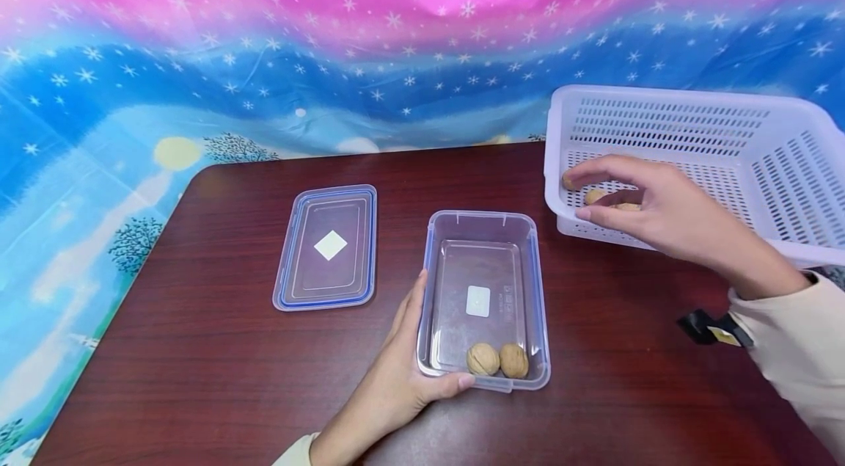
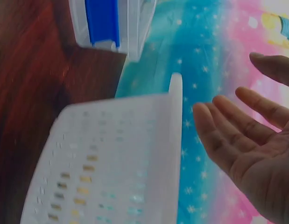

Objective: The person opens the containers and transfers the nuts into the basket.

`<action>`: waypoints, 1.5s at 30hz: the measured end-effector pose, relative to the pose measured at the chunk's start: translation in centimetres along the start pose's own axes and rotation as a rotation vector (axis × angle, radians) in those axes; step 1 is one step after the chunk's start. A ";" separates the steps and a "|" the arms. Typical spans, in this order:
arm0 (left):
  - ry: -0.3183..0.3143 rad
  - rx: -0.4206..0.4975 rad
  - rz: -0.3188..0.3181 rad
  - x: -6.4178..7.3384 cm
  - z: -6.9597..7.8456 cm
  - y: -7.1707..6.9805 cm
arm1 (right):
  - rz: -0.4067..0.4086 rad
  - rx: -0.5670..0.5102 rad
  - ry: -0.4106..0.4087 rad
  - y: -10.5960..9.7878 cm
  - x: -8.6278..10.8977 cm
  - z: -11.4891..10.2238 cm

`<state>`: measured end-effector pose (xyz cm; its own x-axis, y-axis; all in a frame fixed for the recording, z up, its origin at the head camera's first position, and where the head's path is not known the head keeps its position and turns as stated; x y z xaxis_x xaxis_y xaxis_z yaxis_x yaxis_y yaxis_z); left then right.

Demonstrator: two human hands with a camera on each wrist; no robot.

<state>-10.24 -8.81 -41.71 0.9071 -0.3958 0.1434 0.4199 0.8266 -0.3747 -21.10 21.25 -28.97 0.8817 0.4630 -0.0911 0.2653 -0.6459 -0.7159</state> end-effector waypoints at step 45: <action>0.009 -0.001 -0.009 -0.1 -0.1 0.1 | -0.828 -0.363 -0.109 14.5 -3.1 -3.3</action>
<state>-10.30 -8.71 -41.84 0.9028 -0.4069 0.1391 0.4283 0.8224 -0.3745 -18.75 8.45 -36.76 0.3173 0.9069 0.2770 0.9201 -0.2238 -0.3213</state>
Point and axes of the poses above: each hand's wrist, its own x-axis away from the middle knuckle, its own y-axis out of the palm, z = x × y, the point moved 6 cm from there along -x, towards the middle knuckle, and after that the axes turned 8 degrees about -z, right-handed, at the moved point
